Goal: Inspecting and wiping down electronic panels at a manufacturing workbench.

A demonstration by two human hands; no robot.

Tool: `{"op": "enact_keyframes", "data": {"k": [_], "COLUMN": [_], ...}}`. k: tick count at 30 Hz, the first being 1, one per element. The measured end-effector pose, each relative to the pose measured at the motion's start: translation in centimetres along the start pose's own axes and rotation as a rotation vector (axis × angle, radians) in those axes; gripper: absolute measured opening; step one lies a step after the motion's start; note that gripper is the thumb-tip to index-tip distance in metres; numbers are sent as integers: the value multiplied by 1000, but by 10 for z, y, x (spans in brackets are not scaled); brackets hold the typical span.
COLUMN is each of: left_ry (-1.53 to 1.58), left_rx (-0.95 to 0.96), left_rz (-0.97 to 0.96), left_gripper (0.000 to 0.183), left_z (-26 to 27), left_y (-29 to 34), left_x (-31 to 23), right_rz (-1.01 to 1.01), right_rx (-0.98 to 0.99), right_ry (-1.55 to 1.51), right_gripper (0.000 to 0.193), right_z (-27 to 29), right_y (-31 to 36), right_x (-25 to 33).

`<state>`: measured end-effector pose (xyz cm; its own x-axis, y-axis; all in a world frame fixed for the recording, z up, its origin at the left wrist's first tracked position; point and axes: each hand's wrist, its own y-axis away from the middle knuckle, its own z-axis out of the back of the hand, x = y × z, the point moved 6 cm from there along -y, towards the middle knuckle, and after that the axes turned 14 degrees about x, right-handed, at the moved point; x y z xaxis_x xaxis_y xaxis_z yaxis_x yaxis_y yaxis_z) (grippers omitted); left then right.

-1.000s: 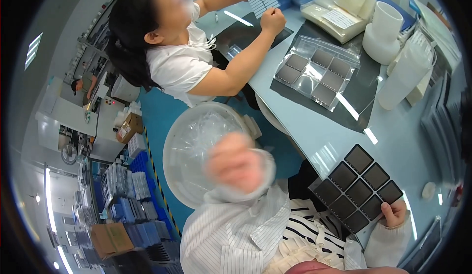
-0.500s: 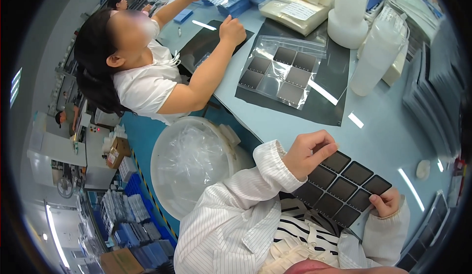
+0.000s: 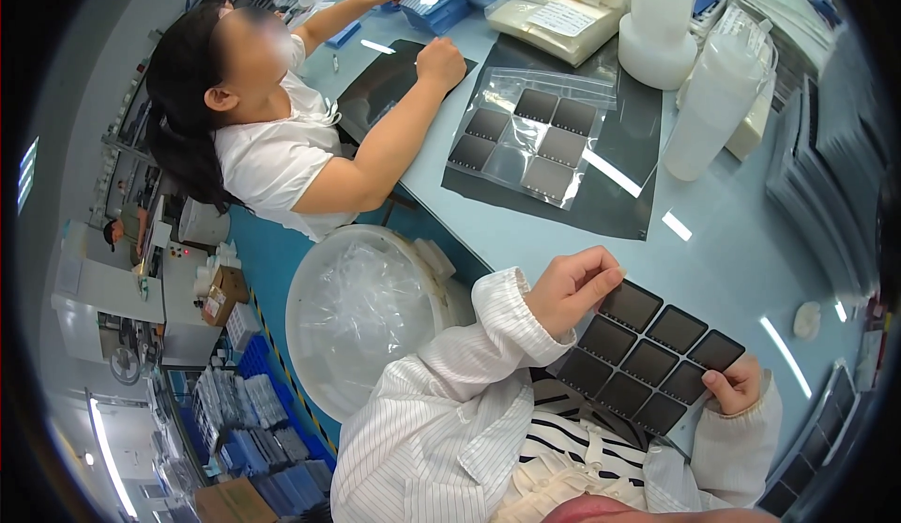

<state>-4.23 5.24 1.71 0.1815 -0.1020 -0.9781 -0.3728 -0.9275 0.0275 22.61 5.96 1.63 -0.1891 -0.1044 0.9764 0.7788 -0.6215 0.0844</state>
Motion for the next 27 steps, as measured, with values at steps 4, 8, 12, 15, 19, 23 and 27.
{"op": "enact_keyframes", "data": {"k": [4, 8, 12, 15, 19, 23, 27], "left_ry": [-44, -78, -80, -26, 157, 233, 532], "left_rx": [-16, -35, 22, 136, 349, 432, 460], "left_rz": [-1, -3, 51, 37, 54, 141, 233], "left_gripper": [21, 22, 24, 26, 28, 29, 30], "left_z": [-1, -1, -2, -6, -23, -34, -45], "left_y": [-1, -2, -2, -5, -5, -1, 4], "left_x": [3, 6, 9, 11, 6, 12, 20], "right_rz": [8, 64, 61, 48, 30, 13, -27], "right_rx": [-12, 29, 13, 26, 38, 106, 117], "right_ry": [-29, 1, -8, 1, 41, 83, 60], "right_gripper": [37, 37, 37, 35, 31, 30, 29], "right_z": [-4, -3, -4, -5, -4, -6, -7], "right_y": [-4, -7, -8, -8, -2, -7, -4], "right_x": [3, 11, 9, 7, 2, 12, 3]}}
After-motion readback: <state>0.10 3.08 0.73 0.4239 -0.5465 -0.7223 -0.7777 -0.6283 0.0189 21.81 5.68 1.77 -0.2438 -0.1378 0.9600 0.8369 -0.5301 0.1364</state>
